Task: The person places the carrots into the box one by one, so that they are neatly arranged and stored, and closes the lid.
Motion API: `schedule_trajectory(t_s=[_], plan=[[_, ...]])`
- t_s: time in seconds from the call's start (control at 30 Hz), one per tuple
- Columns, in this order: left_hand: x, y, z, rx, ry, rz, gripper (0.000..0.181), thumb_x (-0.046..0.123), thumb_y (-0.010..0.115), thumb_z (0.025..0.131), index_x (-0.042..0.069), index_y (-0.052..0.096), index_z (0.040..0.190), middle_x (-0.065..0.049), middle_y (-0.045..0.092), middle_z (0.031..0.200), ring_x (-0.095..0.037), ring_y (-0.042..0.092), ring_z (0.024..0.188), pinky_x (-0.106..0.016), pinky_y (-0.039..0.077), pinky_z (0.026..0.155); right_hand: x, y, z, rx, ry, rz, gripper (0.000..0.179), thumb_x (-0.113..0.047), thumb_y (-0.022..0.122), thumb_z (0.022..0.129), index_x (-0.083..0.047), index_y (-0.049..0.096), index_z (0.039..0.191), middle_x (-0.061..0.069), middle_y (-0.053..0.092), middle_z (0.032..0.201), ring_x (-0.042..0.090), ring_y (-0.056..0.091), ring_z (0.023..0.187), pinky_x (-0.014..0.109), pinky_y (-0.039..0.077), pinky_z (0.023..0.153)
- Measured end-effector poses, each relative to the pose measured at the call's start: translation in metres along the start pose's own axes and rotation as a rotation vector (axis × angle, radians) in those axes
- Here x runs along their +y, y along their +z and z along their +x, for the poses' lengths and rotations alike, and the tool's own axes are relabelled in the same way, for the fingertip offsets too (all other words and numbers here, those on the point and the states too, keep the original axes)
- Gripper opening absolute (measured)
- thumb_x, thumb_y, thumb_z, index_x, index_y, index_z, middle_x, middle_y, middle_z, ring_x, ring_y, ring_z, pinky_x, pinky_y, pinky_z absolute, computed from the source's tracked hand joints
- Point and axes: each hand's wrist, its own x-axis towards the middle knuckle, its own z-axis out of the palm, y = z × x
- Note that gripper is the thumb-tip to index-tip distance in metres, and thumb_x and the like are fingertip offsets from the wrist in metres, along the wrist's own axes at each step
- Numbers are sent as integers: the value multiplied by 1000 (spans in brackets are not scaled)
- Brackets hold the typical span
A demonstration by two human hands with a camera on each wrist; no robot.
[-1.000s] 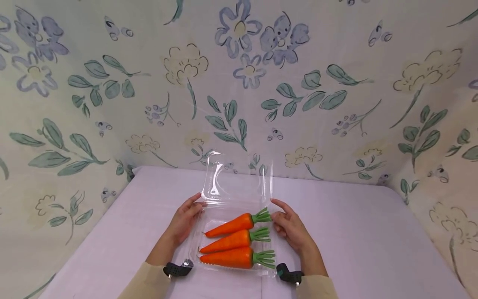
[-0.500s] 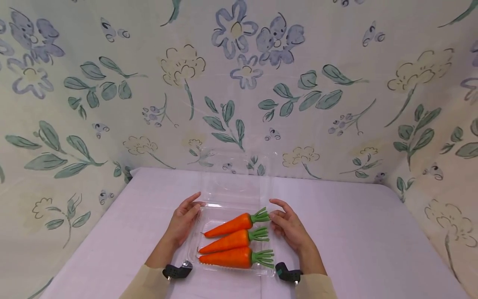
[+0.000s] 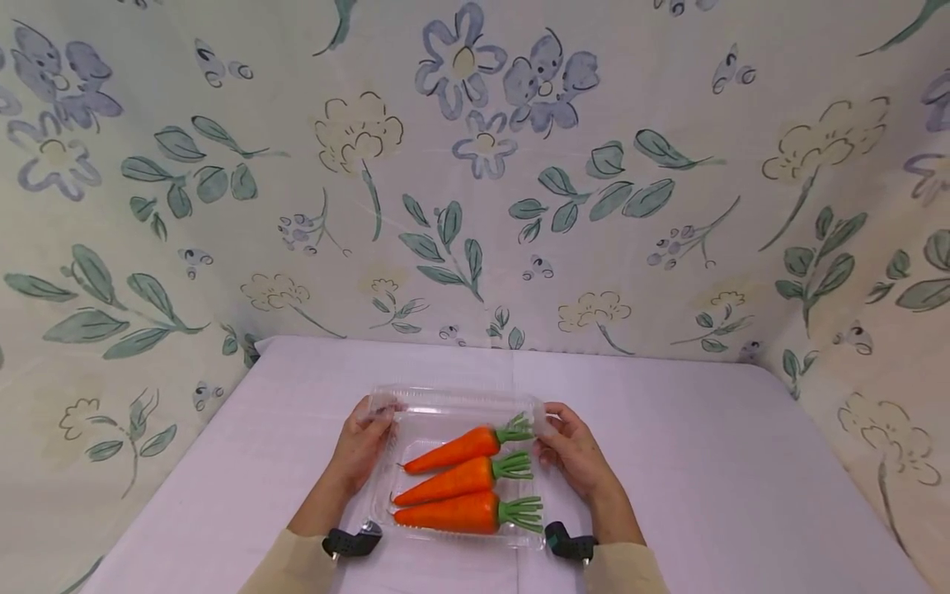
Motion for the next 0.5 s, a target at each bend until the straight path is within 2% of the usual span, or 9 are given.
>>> schedule_trajectory(t_s=[0.1,0.23,0.33,0.5], plan=[[2,0,0,20,-11,30,11,8,57,101,9,63,111,6,64,98,-9,58,89,-19,49,78,1,0,1,30,-14,-16,27,1,56,98,-25,60,106,-11,60,90,3,55,76,16,48,62],[1,-1,1,20,-58,43,16,11,48,103,9,64,108,6,65,100,-12,60,94,-21,50,82,1,-1,2,37,-5,-23,25,0,56,97,-24,61,96,-11,56,87,3,51,74,17,43,61],[1,-3,1,-15,-85,17,22,14,41,104,8,61,111,2,65,106,-17,60,99,-26,52,85,-1,-1,1,5,0,6,23,-1,53,99,-22,62,96,-11,59,88,2,55,75,18,48,62],[3,-4,-2,-60,-84,43,29,16,46,101,4,58,124,-7,63,116,-22,61,102,-29,55,88,-3,-1,-1,-52,-17,82,21,-5,49,101,-21,62,101,-11,65,94,2,60,80,18,53,68]])
